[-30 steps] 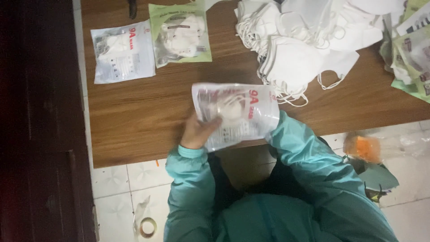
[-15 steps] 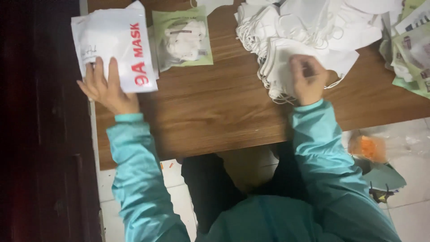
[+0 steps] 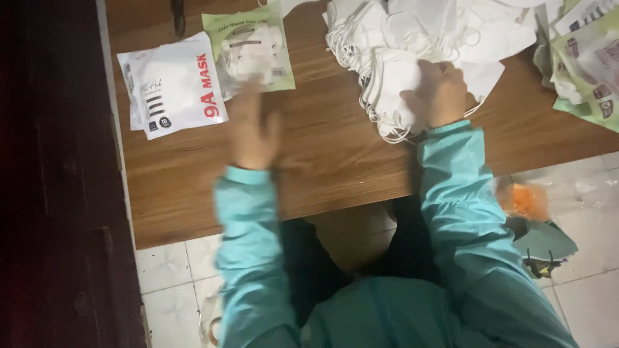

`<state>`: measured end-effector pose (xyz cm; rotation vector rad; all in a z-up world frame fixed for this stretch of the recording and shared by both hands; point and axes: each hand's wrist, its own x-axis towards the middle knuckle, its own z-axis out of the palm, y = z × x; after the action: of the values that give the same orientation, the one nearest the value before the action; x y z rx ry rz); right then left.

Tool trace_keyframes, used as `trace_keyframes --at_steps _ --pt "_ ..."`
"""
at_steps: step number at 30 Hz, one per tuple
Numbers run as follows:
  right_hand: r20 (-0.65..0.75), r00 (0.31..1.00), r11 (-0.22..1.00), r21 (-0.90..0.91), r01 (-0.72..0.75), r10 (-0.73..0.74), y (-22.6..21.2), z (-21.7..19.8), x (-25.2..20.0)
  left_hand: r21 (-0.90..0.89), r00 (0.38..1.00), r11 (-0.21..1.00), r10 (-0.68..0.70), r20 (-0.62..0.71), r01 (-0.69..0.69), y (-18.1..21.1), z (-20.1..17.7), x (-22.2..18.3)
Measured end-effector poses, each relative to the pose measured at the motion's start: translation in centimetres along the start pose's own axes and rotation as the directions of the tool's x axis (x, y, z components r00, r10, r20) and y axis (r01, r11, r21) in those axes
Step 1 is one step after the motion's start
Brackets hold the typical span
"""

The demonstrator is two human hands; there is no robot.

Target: A person is inspecting individual masks from a pile, stacking them neatly, and then placing the stack into a plastic packaging bag.

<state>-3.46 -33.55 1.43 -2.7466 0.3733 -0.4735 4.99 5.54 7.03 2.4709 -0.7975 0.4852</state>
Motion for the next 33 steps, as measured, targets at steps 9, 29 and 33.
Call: trace_keyframes --at_steps 9,29,33 --pt "-0.324 0.904 0.956 -0.182 0.229 -0.278 1.2 1.7 1.3 -0.618 0.995 0.786 -0.071 -0.066 0.015 7.0 9.0 -2.1" --pt "-0.402 0.875 0.912 0.184 0.367 -0.271 -1.4 -0.5 1.2 -0.754 0.804 0.375 -0.496 0.328 0.539 7.6 7.1 -2.2" --pt "-0.208 0.939 0.958 0.018 0.285 -0.275 3.2 3.5 3.0 -0.795 0.792 0.31 -0.521 0.316 0.521 7.2 8.2 -2.4"
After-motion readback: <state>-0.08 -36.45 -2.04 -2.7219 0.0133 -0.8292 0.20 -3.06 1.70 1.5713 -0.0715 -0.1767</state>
